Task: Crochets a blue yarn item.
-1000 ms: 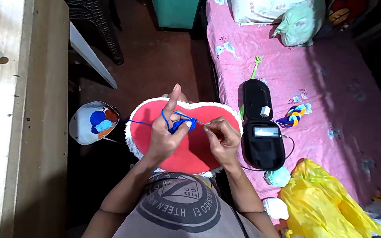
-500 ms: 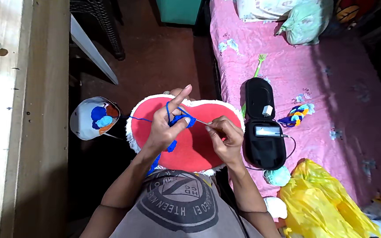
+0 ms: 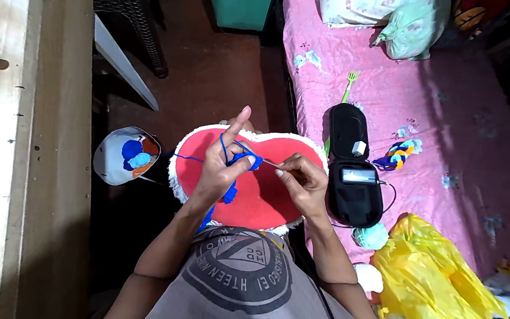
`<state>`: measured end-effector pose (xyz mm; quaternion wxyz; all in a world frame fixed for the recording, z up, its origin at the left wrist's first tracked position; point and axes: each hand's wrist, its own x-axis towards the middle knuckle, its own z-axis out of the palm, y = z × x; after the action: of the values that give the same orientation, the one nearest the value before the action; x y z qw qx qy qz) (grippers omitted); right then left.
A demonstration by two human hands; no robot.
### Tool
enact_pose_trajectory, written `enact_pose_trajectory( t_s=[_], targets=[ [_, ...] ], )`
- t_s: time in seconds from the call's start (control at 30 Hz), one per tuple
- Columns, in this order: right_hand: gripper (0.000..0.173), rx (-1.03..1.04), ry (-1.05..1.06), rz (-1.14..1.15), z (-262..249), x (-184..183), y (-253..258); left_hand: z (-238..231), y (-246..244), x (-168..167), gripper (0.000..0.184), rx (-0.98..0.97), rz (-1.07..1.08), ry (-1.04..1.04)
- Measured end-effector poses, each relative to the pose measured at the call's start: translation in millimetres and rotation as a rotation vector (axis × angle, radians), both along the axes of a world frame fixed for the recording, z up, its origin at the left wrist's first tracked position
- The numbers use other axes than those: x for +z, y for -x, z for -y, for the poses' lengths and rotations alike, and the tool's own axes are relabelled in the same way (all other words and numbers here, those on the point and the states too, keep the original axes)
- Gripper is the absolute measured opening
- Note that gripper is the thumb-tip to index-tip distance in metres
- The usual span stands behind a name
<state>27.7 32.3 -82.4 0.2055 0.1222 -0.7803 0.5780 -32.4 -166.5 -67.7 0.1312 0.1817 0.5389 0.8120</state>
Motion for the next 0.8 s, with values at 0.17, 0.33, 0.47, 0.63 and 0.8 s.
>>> enact_pose_trajectory(
  t_s=[0.17,0.33,0.47,0.63,0.8],
  targets=[
    [0.012,0.217,0.521,0.39,-1.1,4.8,1.0,-4.4,-1.5,0.4,0.08,-0.018,0.014,-0.056],
    [0.007,0.418,0.931,0.637,4.1,1.4,3.5,-13.6,-4.8,-3.6,0.076,0.081,-0.113,0.036],
    [0.008,0.341,0.861,0.57,7.4,4.3,2.4,-17.4,-10.4,-3.3,0.078,0.118,-0.144,0.133],
    [0.008,0.035,0.169,0.195,10.4,9.3,-5.2,-19.3,-13.7,-6.1,0.077,0.23,-0.334,0.264],
    [0.009,-0.161,-0.268,0.002,19.7,16.7,-7.5,-27.0,-17.9,-16.8,0.06,0.454,-0.65,0.417]
  ],
)
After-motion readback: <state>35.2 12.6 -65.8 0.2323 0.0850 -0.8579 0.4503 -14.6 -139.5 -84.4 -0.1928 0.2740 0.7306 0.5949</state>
